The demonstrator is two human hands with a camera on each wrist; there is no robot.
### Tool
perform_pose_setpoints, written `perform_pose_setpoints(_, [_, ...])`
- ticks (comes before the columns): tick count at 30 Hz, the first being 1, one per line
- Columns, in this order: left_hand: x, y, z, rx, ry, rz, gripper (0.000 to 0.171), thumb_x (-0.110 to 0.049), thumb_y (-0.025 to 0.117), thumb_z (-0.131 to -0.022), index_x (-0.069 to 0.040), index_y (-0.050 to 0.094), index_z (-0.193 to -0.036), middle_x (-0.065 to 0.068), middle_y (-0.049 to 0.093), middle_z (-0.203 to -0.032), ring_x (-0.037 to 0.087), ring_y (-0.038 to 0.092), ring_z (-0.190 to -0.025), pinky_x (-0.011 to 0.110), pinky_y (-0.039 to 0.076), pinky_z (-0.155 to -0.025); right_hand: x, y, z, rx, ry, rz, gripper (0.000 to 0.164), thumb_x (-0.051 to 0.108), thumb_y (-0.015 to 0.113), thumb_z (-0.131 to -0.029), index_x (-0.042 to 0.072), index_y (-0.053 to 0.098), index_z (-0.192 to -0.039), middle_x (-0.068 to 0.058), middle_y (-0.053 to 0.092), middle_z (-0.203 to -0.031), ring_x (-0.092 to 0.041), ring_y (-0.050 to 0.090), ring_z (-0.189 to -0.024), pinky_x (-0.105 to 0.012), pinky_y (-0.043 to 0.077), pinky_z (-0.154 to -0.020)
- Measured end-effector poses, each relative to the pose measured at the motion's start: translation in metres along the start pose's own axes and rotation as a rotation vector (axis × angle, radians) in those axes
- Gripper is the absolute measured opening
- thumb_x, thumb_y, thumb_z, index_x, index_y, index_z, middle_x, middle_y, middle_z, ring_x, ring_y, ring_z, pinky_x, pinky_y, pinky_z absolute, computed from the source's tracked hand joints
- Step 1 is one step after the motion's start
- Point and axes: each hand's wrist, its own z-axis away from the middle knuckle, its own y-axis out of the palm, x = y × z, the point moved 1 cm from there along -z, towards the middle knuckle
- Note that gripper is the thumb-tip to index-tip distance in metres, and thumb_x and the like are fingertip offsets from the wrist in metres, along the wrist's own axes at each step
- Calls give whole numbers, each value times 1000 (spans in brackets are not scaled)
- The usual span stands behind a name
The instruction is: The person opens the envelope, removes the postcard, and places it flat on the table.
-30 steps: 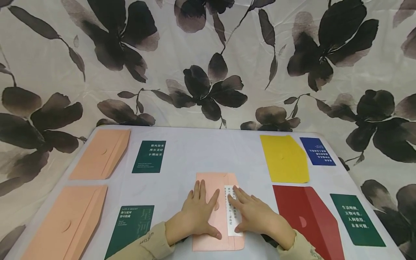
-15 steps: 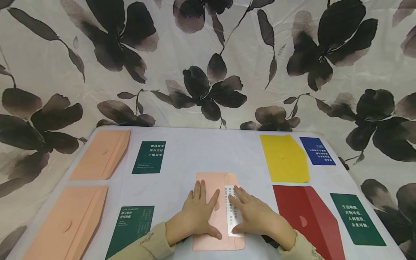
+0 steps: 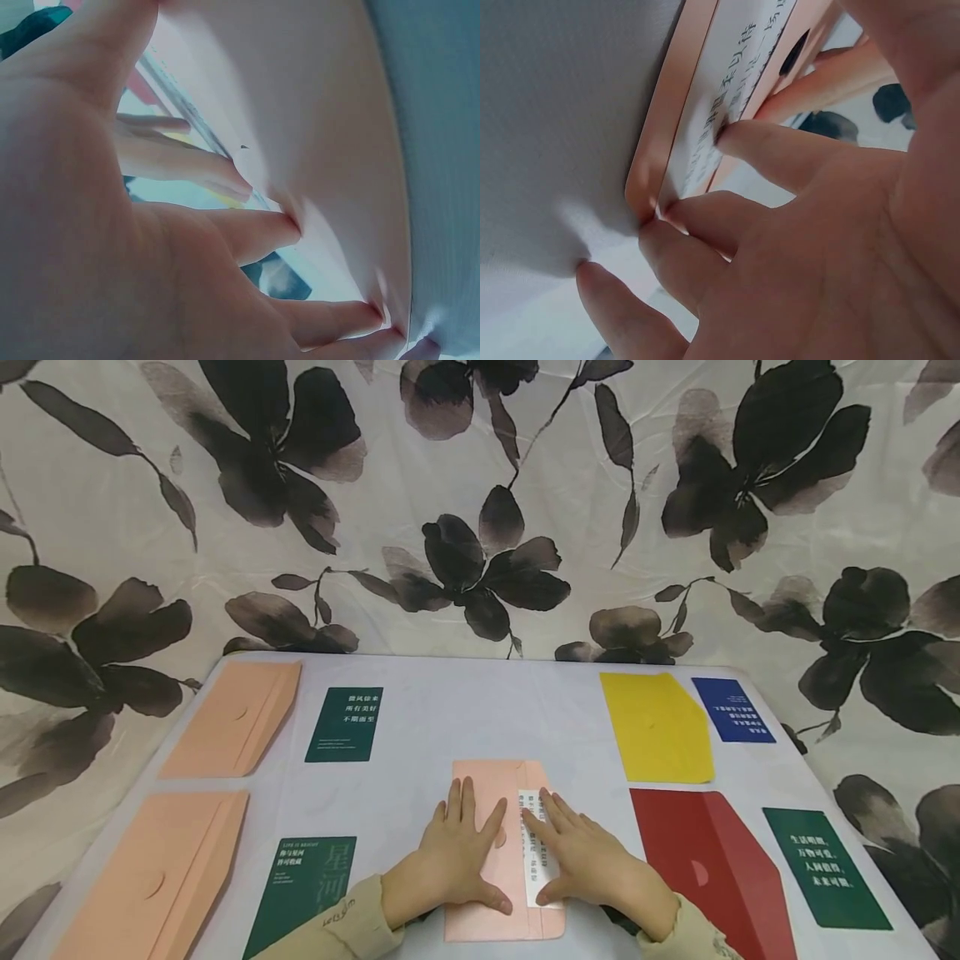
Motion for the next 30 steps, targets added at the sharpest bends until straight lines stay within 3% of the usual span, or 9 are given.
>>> perform_pose_setpoints(30, [0,-2,2,14,-25,29,127,-80,73,-58,-11,30,-157,42,15,-153,57,14,-142,60,33,-108,0,2,0,-1,11,0,101,39,89,-68,4,42,-150,-28,20,-159,-41,23,-146,-63,35,-104])
